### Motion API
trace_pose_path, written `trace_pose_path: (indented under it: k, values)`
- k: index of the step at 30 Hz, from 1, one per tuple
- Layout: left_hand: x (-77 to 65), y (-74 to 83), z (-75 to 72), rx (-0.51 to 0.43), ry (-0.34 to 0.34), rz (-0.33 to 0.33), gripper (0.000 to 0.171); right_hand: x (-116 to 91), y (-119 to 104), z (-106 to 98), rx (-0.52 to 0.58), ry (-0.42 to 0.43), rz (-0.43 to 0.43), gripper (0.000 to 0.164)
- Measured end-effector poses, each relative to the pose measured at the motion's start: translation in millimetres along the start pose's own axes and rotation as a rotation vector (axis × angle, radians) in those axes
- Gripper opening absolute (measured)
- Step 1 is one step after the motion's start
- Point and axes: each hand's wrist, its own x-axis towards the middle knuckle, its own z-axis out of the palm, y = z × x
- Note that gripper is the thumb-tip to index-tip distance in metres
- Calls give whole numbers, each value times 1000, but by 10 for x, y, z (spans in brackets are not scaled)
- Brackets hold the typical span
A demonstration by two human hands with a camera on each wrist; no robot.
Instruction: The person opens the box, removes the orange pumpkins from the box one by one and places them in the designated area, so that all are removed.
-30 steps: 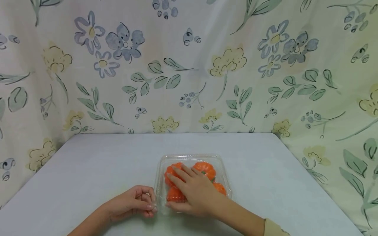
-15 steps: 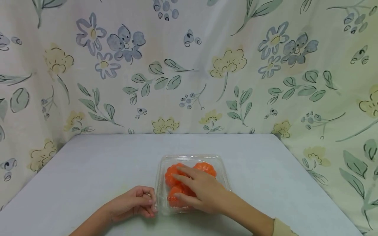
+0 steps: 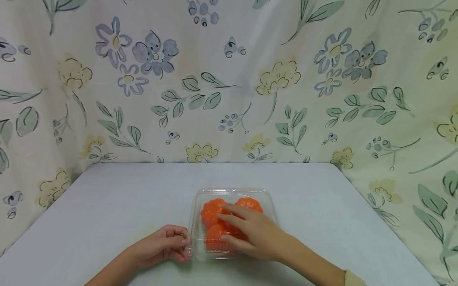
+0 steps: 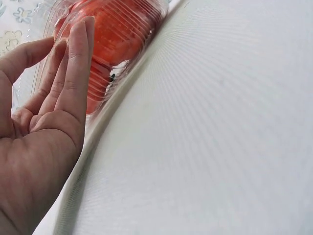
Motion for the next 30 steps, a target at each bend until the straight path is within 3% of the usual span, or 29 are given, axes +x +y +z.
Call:
trace_pose_path:
  k: [9, 19, 30]
  values:
    - [5, 11, 32, -20, 68, 12, 24, -98, 91, -19, -22, 115, -77, 37]
    - [-1, 3, 31, -20, 139, 31, 22, -225, 218, -36, 9, 157, -74, 31]
    - [20, 14, 30, -21, 123, 60, 22, -370, 360, -13, 0, 292, -72, 25]
